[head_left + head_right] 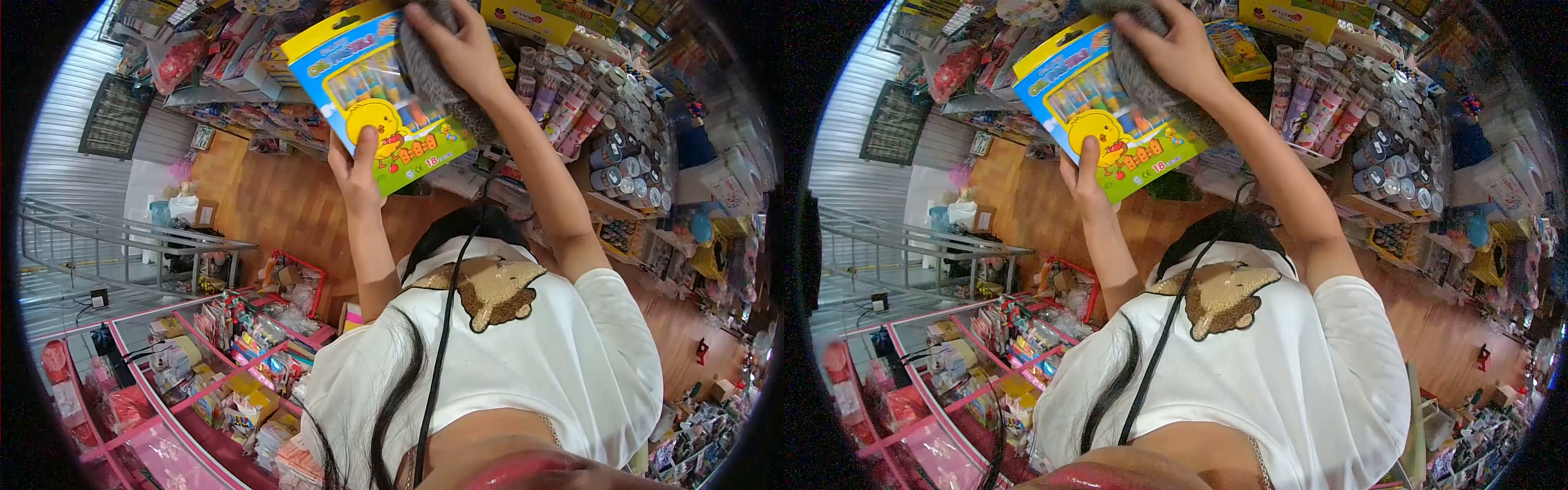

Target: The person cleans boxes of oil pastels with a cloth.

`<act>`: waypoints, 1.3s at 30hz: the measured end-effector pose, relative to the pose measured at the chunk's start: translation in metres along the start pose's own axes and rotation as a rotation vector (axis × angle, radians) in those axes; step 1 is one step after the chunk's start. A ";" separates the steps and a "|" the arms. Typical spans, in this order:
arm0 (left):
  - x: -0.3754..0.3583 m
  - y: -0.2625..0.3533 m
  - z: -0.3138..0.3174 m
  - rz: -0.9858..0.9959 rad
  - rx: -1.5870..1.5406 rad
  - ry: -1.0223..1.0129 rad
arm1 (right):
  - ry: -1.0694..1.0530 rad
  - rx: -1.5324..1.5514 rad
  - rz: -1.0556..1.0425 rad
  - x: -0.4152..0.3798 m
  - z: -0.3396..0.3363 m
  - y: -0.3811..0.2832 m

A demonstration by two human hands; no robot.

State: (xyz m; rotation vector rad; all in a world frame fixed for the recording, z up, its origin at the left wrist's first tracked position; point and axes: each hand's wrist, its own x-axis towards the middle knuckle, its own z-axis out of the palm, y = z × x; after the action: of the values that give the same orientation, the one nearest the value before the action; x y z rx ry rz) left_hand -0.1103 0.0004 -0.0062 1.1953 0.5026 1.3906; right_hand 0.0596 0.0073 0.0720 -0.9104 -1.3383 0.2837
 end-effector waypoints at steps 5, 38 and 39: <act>0.013 0.001 -0.010 -0.076 -0.200 0.141 | 0.012 0.110 0.522 -0.061 0.004 0.022; 0.014 -0.061 0.008 -0.099 0.263 -0.146 | 0.176 -0.373 0.023 -0.052 0.018 0.040; 0.011 -0.061 0.008 -0.099 0.264 -0.145 | 0.153 -0.316 0.092 -0.067 0.021 0.044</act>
State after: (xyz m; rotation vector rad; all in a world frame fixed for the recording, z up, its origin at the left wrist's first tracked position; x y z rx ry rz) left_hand -0.0728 0.0221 -0.0506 1.4523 0.6484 1.1684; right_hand 0.0369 0.0003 -0.0075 -1.2354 -1.2200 0.0708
